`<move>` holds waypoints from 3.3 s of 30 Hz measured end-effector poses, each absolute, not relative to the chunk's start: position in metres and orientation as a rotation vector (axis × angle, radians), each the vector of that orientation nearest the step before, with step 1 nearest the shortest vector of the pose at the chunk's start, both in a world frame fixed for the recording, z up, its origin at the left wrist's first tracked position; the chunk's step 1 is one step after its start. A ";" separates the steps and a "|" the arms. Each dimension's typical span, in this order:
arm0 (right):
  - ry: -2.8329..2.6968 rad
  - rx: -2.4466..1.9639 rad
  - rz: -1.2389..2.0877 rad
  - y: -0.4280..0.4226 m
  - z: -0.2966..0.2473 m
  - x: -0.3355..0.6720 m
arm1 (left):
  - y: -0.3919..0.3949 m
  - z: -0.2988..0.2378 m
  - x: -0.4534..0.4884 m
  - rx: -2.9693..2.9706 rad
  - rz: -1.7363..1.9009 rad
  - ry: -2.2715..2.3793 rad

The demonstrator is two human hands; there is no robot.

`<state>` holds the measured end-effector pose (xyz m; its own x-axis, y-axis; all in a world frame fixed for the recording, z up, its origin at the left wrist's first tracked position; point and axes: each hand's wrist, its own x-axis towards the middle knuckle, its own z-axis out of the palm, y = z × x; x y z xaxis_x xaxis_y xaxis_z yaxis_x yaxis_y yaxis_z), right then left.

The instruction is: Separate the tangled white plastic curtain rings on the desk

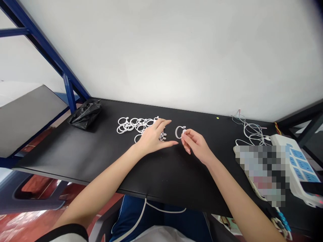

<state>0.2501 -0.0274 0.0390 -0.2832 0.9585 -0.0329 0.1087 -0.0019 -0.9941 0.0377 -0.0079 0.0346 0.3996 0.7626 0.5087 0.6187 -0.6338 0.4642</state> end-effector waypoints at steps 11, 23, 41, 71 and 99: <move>-1.430 -0.916 1.608 -0.038 0.053 0.246 | -0.023 0.049 0.053 1.865 0.981 0.925; -1.362 -0.909 1.246 -0.041 0.051 0.242 | -0.020 0.052 0.047 1.931 0.932 0.885; -2.084 -0.834 0.424 -0.046 0.039 0.245 | -0.027 0.055 0.045 1.980 0.888 0.732; -2.148 -0.836 0.418 -0.059 0.040 0.237 | -0.032 0.053 0.047 2.131 1.150 0.672; -1.720 -1.331 0.578 -0.028 0.013 0.252 | -0.006 0.018 0.048 2.872 0.713 1.044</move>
<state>0.2519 -0.0281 0.0132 -0.0587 0.9359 0.3474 0.5361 0.3231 -0.7799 0.0480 -0.0055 0.0183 0.6752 0.6100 0.4147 0.6084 -0.7785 0.1544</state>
